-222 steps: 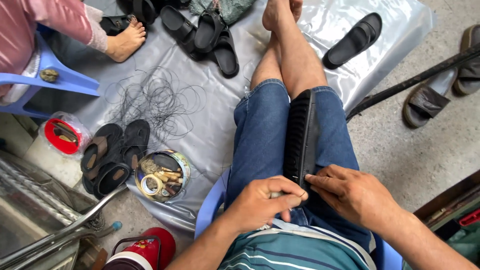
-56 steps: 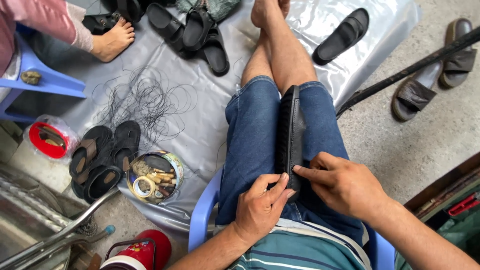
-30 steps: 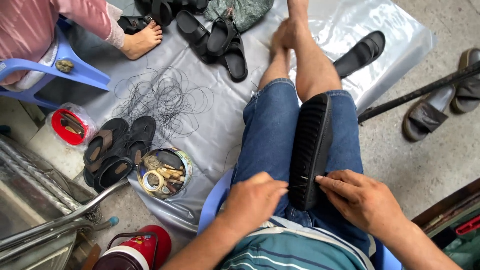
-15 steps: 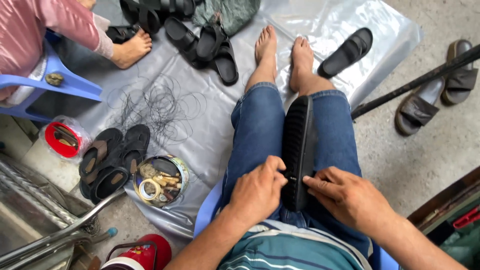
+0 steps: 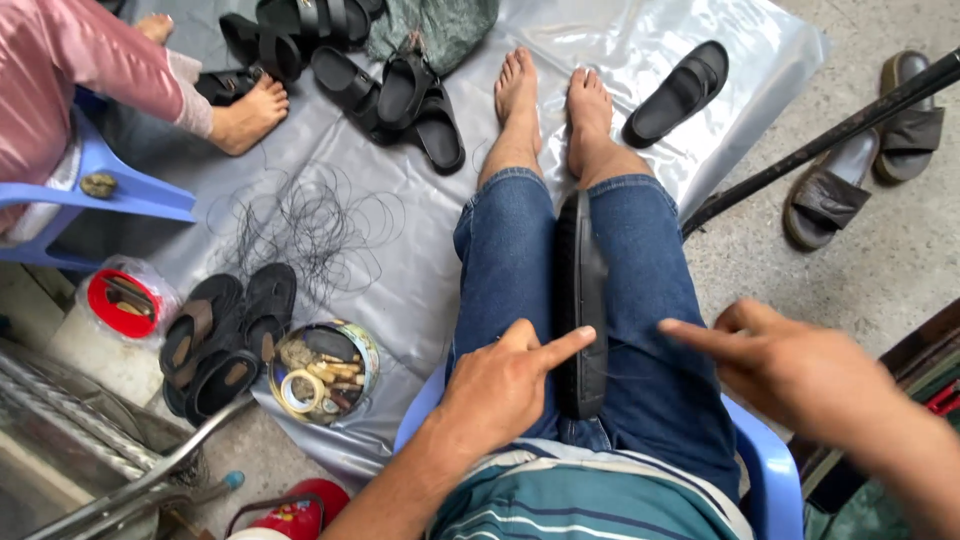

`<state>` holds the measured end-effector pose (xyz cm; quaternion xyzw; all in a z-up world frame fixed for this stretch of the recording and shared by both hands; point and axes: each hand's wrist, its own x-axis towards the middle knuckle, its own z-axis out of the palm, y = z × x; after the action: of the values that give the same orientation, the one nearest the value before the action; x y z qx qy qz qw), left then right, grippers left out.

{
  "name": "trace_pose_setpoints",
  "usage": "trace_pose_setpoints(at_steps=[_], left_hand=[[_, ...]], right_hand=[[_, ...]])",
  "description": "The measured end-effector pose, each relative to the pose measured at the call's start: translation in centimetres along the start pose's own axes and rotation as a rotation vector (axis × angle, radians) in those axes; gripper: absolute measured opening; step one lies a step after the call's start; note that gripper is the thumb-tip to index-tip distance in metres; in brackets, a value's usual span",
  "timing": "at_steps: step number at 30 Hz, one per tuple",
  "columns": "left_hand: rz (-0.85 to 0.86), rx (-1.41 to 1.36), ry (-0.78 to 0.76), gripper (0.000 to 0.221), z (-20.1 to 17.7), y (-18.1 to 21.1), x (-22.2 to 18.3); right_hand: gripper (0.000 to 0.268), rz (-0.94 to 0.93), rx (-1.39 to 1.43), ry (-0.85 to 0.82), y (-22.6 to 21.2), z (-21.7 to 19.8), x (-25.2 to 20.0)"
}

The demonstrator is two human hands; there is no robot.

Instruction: Hand-sewing the sole of a sandal using a needle and thread while sitting in a workshop area.

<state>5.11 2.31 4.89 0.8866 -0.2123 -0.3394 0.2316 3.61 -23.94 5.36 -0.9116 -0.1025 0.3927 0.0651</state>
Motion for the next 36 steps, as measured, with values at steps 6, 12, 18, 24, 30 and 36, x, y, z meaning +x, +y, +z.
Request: trace_pose_setpoints(at_steps=[6, 12, 18, 24, 30, 36], left_hand=[[0.066, -0.099, 0.19, 0.053, 0.9, 1.1, 0.1], [0.161, -0.286, 0.501, 0.014, 3.4, 1.2, 0.6], [0.135, -0.492, 0.59, 0.008, 4.1, 0.8, -0.1], [0.28, -0.391, 0.653, 0.007, 6.0, 0.0, -1.2], [0.321, -0.407, 0.641, 0.012, 6.2, -0.7, -1.2], [0.266, -0.411, 0.482, 0.008, 4.2, -0.8, -2.1]], right_hand=[[0.059, -0.078, 0.022, 0.098, 0.3, 0.7, -0.7], [0.053, -0.279, 0.237, 0.18, -1.6, 0.2, -0.2], [0.017, -0.129, 0.746, 0.286, -5.3, 1.9, 1.7], [0.027, -0.171, 0.213, 0.426, -4.7, 2.5, 2.4], [0.011, -0.139, 0.842, 0.047, -3.6, 2.1, 2.4], [0.017, 0.046, 1.933, 0.855, 3.4, 0.1, 1.3]])
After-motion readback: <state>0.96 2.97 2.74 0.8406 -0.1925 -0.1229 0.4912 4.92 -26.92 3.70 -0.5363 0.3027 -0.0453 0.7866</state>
